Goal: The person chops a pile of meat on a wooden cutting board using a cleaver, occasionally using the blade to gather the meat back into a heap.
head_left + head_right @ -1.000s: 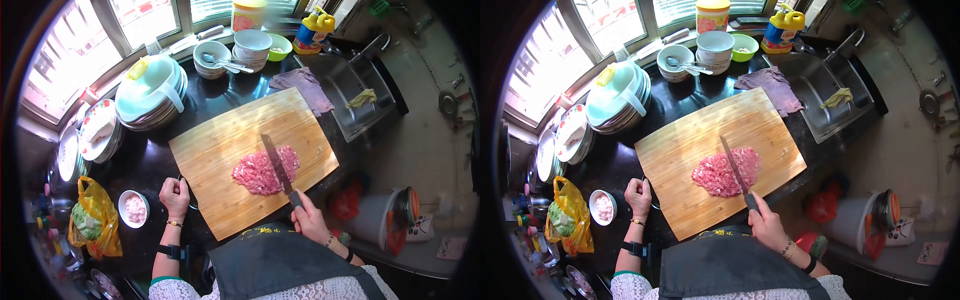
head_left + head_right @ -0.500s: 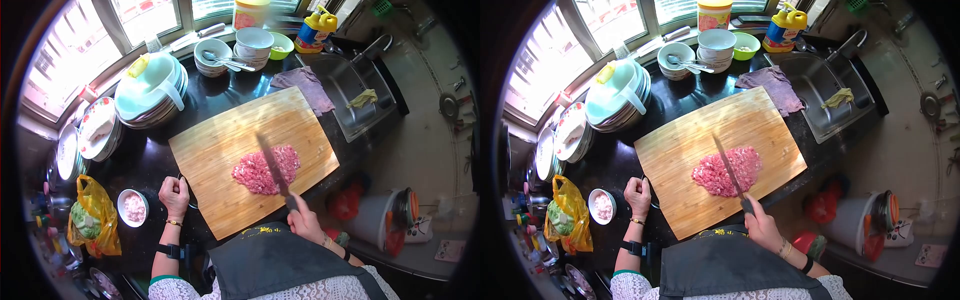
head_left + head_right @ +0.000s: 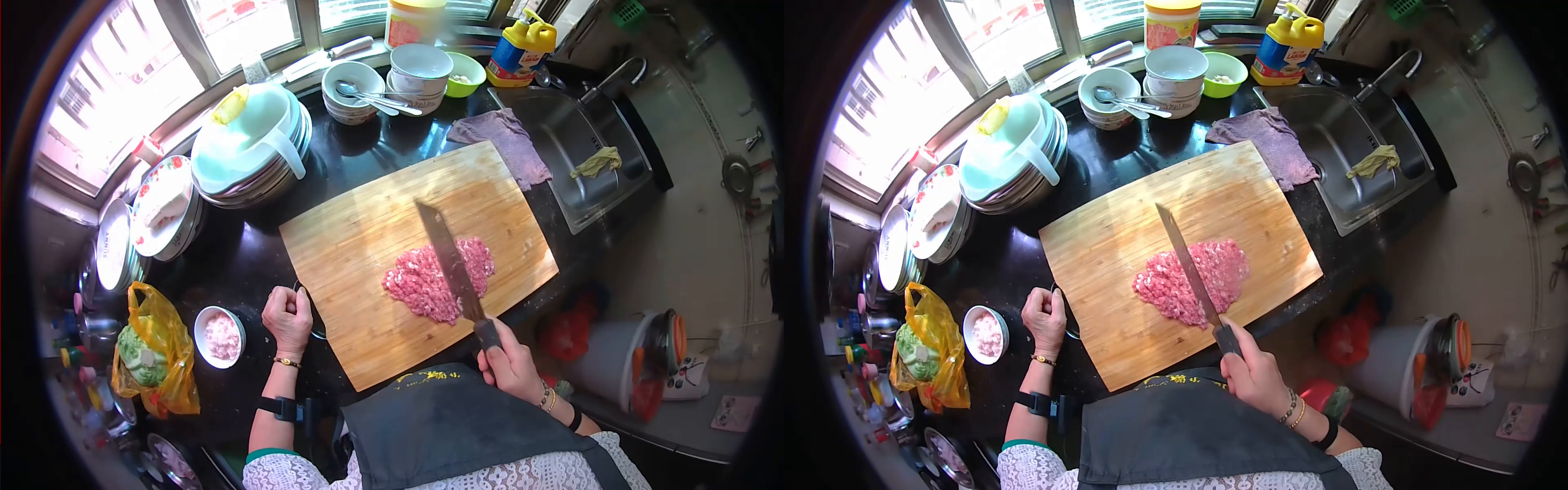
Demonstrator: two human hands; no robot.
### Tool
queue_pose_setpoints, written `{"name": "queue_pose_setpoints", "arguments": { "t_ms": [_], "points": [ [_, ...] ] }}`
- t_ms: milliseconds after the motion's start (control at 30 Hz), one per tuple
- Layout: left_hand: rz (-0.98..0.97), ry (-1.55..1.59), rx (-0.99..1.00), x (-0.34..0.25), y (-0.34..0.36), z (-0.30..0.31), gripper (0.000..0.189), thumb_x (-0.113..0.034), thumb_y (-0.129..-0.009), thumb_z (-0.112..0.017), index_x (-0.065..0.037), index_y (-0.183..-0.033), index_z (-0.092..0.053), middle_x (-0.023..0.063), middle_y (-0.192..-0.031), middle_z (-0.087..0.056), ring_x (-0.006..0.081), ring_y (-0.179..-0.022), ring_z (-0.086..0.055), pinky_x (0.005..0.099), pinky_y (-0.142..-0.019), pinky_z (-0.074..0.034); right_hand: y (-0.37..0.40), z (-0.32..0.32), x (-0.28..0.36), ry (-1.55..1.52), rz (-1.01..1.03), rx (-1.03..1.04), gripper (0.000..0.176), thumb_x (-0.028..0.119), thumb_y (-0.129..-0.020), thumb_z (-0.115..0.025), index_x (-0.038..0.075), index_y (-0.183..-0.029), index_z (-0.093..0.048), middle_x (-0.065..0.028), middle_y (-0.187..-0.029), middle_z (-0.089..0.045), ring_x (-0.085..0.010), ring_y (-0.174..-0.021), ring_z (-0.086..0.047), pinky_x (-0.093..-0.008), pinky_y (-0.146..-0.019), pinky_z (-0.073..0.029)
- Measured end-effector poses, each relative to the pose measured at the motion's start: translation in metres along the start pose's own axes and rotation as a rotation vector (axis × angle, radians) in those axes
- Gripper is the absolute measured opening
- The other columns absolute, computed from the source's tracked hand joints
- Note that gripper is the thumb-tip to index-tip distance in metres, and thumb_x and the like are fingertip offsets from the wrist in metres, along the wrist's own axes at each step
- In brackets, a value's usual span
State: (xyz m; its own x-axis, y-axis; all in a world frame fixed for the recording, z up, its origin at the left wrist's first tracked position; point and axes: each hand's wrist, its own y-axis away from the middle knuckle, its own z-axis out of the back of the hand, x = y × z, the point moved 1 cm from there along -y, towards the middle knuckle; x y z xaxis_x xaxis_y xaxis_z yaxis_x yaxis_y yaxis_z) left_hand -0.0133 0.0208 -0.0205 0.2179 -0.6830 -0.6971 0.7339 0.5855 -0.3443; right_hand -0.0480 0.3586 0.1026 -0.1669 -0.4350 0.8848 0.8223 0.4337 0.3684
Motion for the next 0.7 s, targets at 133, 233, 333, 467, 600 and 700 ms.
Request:
{"name": "queue_pose_setpoints", "arguments": {
  "t_ms": [133, 233, 333, 467, 600, 700],
  "points": [
    [0.006, 0.006, 0.006, 0.002, 0.001, -0.002, 0.028, -0.005, -0.076, -0.065, -0.005, -0.06, -0.042, 0.0043, -0.055, -0.04, 0.0178, -0.047, -0.037, 0.0328, -0.047, -0.03, -0.011, -0.012, -0.02, 0.03, -0.079, 0.011, 0.044, 0.014, -0.095, -0.044, 0.003, -0.137, -0.037, -0.0027, -0.066, -0.056, -0.0081, -0.054, -0.054, -0.0249, -0.054, -0.046],
    [0.015, 0.01, -0.006, 0.001, -0.001, 0.0, 0.028, -0.005, -0.076, -0.065, -0.005, -0.06, -0.042, 0.0045, -0.055, -0.04, 0.0182, -0.047, -0.038, 0.0329, -0.047, -0.03, -0.014, -0.007, -0.021, -0.013, -0.165, 0.083, 0.044, 0.017, -0.096, -0.044, 0.003, -0.137, -0.038, -0.0023, -0.066, -0.056, -0.008, -0.055, -0.055, -0.0253, -0.055, -0.046],
    [0.017, 0.001, 0.012, 0.0, 0.0, 0.001, 0.028, -0.005, -0.076, -0.065, -0.005, -0.06, -0.042, 0.0045, -0.055, -0.04, 0.0186, -0.047, -0.038, 0.0331, -0.047, -0.031, -0.001, -0.004, -0.011, 0.016, 0.005, 0.041, 0.045, 0.021, -0.097, -0.045, 0.003, -0.137, -0.037, -0.002, -0.066, -0.057, -0.0088, -0.056, -0.057, -0.0253, -0.055, -0.046],
    [-0.025, -0.011, -0.006, 0.003, 0.0, -0.001, 0.029, -0.005, -0.076, -0.066, -0.005, -0.06, -0.042, 0.0045, -0.055, -0.04, 0.0183, -0.047, -0.038, 0.0332, -0.047, -0.031, -0.012, -0.013, -0.027, 0.138, -0.06, 0.078, 0.042, 0.019, -0.095, -0.046, 0.002, -0.134, -0.039, -0.006, -0.066, -0.059, -0.0146, -0.058, -0.06, -0.0289, -0.056, -0.048],
    [0.011, 0.003, 0.003, -0.001, 0.0, 0.001, 0.029, -0.005, -0.076, -0.066, -0.005, -0.06, -0.042, 0.0043, -0.055, -0.039, 0.0178, -0.047, -0.037, 0.0327, -0.047, -0.03, -0.007, -0.004, -0.006, 0.089, -0.089, 0.095, 0.04, 0.015, -0.094, -0.047, 0.002, -0.132, -0.041, -0.0062, -0.065, -0.058, -0.0145, -0.058, -0.06, -0.0298, -0.057, -0.049],
    [0.001, 0.007, -0.003, 0.001, 0.0, -0.001, 0.029, -0.005, -0.076, -0.066, -0.005, -0.06, -0.042, 0.0042, -0.055, -0.039, 0.0179, -0.047, -0.036, 0.0327, -0.047, -0.03, -0.003, -0.012, -0.015, 0.035, -0.025, 0.039, 0.038, 0.015, -0.094, -0.047, 0.002, -0.13, -0.042, -0.006, -0.066, -0.059, -0.0141, -0.057, -0.06, -0.0304, -0.056, -0.048]
  ]
}}
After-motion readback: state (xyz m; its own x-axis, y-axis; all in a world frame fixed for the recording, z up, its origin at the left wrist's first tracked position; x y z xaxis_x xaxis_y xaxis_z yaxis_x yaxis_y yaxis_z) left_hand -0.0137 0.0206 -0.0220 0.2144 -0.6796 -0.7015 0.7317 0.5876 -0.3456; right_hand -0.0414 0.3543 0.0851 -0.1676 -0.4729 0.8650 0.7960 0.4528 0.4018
